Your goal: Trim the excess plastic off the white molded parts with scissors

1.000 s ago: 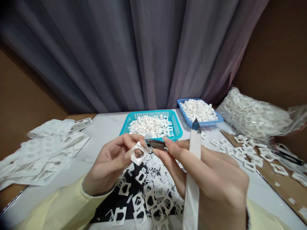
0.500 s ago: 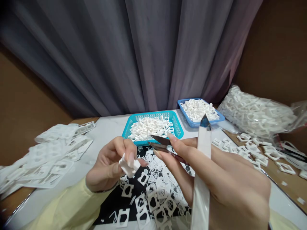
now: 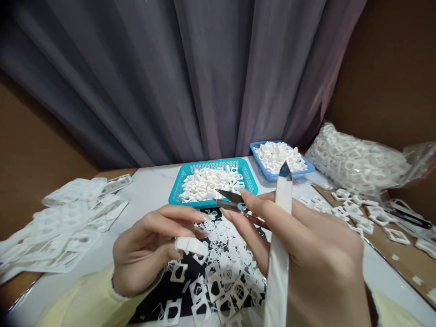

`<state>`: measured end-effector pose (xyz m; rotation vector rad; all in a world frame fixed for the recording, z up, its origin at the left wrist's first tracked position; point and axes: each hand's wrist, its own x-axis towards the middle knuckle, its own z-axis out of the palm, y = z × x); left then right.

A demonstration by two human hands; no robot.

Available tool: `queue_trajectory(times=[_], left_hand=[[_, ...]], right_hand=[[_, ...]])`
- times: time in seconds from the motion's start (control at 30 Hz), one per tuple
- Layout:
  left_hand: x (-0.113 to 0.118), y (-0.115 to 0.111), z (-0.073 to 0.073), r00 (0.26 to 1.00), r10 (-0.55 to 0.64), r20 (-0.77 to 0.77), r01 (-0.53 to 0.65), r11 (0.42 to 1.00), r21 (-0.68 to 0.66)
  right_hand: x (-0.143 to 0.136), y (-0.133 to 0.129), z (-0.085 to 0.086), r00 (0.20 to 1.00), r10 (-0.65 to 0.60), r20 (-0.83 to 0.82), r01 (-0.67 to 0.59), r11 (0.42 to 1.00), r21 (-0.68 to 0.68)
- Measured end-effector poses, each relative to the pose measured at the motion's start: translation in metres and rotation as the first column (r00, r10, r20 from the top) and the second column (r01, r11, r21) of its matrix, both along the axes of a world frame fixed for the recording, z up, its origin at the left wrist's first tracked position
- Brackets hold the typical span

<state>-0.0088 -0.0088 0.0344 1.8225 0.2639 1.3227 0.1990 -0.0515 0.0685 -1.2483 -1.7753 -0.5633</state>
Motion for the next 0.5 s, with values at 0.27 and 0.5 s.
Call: queue_trajectory(times=[0.27,0.5], left_hand=[[0.006,0.0018,-0.0008,0.997,0.007,0.079,-0.002,0.998,-0.059],[0.0053,0.0012,-0.0018,0.995,0.069,0.076,-0.067,0.997,-0.028]], right_hand=[[0.0047,0.0056,0.0024,0.997,0.041,0.071,-0.031,0.991,-0.131],[0.0054,0.0058,0.0027,0.997,0.013,0.08,0.0,0.986,-0.164]])
